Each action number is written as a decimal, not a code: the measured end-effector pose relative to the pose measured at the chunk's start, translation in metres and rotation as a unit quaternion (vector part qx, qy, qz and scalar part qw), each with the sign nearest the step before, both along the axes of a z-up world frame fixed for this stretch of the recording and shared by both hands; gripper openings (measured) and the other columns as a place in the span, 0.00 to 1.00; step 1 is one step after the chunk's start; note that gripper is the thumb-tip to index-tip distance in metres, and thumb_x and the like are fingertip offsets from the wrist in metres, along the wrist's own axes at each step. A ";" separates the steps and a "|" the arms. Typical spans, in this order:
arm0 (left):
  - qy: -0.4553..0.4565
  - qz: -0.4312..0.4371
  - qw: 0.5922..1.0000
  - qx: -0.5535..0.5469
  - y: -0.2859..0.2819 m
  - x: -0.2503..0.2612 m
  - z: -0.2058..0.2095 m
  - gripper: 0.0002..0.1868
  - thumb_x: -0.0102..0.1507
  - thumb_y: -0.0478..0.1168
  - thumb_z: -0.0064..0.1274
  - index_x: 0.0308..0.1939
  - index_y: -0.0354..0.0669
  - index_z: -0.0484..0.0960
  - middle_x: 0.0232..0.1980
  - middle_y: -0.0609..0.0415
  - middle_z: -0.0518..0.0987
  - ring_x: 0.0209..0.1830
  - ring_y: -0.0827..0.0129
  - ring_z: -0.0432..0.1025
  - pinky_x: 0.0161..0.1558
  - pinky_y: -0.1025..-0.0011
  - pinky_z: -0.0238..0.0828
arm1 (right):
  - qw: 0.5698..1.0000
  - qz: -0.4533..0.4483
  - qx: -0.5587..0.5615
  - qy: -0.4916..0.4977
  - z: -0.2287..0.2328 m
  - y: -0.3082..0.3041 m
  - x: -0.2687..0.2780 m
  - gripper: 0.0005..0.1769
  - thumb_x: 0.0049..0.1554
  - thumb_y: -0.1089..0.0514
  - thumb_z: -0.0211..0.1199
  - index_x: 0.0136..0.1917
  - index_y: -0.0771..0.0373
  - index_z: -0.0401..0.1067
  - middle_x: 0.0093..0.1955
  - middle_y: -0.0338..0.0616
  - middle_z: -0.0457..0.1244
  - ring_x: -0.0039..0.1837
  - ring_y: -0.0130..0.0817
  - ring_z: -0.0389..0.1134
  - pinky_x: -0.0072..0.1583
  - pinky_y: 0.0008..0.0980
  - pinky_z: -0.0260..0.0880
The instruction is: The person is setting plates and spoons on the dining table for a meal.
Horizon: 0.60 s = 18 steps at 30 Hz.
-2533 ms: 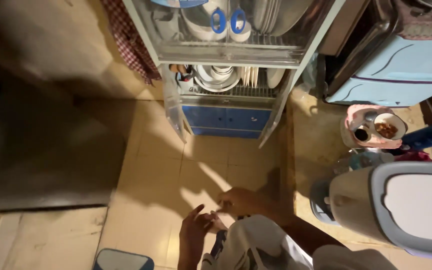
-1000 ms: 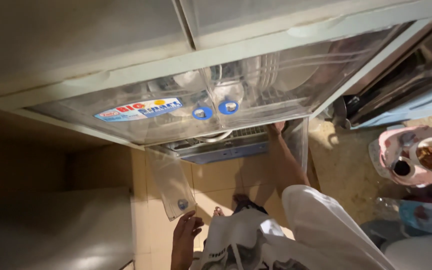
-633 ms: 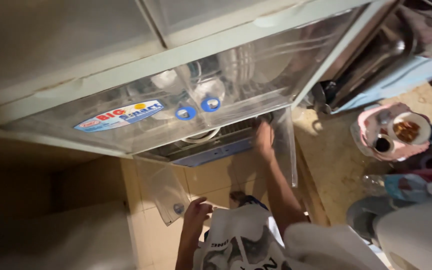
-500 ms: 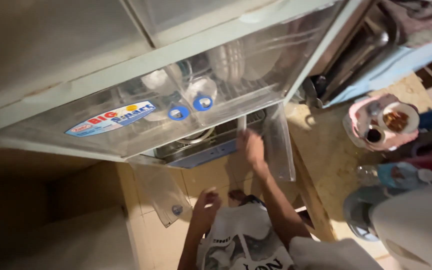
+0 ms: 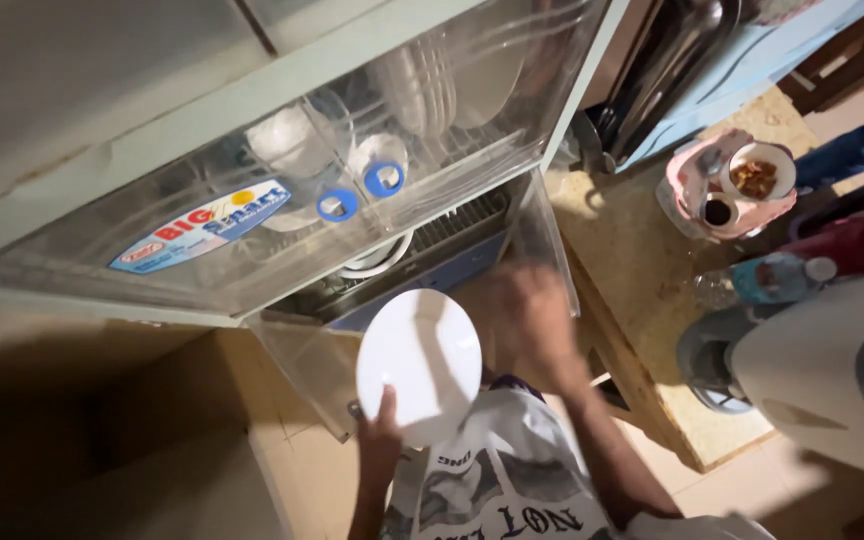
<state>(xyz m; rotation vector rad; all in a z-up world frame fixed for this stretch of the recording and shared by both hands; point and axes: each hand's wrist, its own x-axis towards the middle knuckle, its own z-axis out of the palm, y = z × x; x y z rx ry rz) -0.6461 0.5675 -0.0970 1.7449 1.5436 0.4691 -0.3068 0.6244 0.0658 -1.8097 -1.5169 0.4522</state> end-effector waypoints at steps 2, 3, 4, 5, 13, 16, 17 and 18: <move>-0.120 0.089 0.987 -0.056 -0.003 -0.018 0.044 0.26 0.74 0.47 0.37 0.71 0.32 0.61 0.55 0.37 0.74 0.51 0.48 0.71 0.49 0.57 0.72 | 0.977 -0.035 0.109 -0.182 -0.028 -0.005 0.030 0.24 0.41 0.61 0.70 0.54 0.59 0.75 0.57 0.54 0.66 0.57 0.57 0.65 0.56 0.49 0.65; -0.151 0.153 0.974 -0.077 -0.005 -0.028 0.062 0.29 0.74 0.50 0.38 0.71 0.31 0.63 0.55 0.36 0.77 0.51 0.46 0.74 0.49 0.54 0.75 | 0.978 -0.058 0.088 -0.183 -0.037 -0.010 0.040 0.27 0.42 0.63 0.69 0.57 0.61 0.73 0.60 0.58 0.64 0.58 0.60 0.64 0.58 0.51 0.65; -0.181 0.216 0.955 -0.098 -0.007 -0.038 0.079 0.31 0.74 0.53 0.40 0.70 0.30 0.65 0.54 0.35 0.79 0.52 0.44 0.77 0.48 0.50 0.78 | 0.978 -0.081 0.066 -0.182 -0.046 -0.015 0.049 0.30 0.42 0.64 0.68 0.60 0.63 0.72 0.63 0.62 0.62 0.60 0.64 0.62 0.59 0.52 0.64; -0.181 0.216 0.954 -0.100 -0.013 -0.064 0.063 0.31 0.74 0.53 0.40 0.70 0.30 0.65 0.54 0.35 0.79 0.52 0.44 0.77 0.48 0.50 0.78 | 0.978 -0.080 0.065 -0.183 -0.056 -0.015 0.054 0.30 0.42 0.64 0.68 0.60 0.63 0.72 0.63 0.62 0.62 0.60 0.64 0.62 0.59 0.52 0.64; 0.038 0.149 0.959 0.239 -0.053 -0.147 0.056 0.47 0.69 0.70 0.41 0.73 0.31 0.58 0.61 0.37 0.73 0.60 0.49 0.70 0.63 0.49 0.65 | 0.986 -0.043 -0.093 0.134 -0.106 0.049 0.083 0.47 0.41 0.54 0.82 0.65 0.70 0.58 0.60 0.56 0.64 0.59 0.46 0.69 0.54 0.42 0.74; 0.050 0.126 0.958 0.254 -0.068 -0.154 0.068 0.46 0.67 0.70 0.42 0.74 0.37 0.58 0.65 0.44 0.73 0.65 0.52 0.69 0.73 0.49 0.57 | 0.962 -0.072 -0.129 0.231 -0.104 0.085 0.025 0.51 0.46 0.42 0.80 0.64 0.72 0.52 0.54 0.52 0.64 0.53 0.36 0.68 0.52 0.36 0.76; 0.048 0.129 0.957 0.255 -0.067 -0.143 0.085 0.46 0.67 0.70 0.42 0.74 0.37 0.58 0.65 0.44 0.73 0.65 0.52 0.69 0.73 0.49 0.57 | 0.963 -0.070 -0.127 0.228 -0.112 0.098 0.007 0.51 0.46 0.42 0.80 0.64 0.72 0.52 0.54 0.52 0.64 0.53 0.36 0.68 0.52 0.36 0.76; -0.118 0.230 0.956 0.141 -0.065 -0.133 0.102 0.45 0.66 0.71 0.38 0.75 0.41 0.59 0.67 0.46 0.72 0.66 0.52 0.69 0.72 0.48 0.57 | 0.957 -0.089 -0.098 0.259 -0.120 0.111 -0.010 0.48 0.50 0.42 0.78 0.63 0.72 0.51 0.51 0.51 0.61 0.50 0.35 0.64 0.49 0.35 0.71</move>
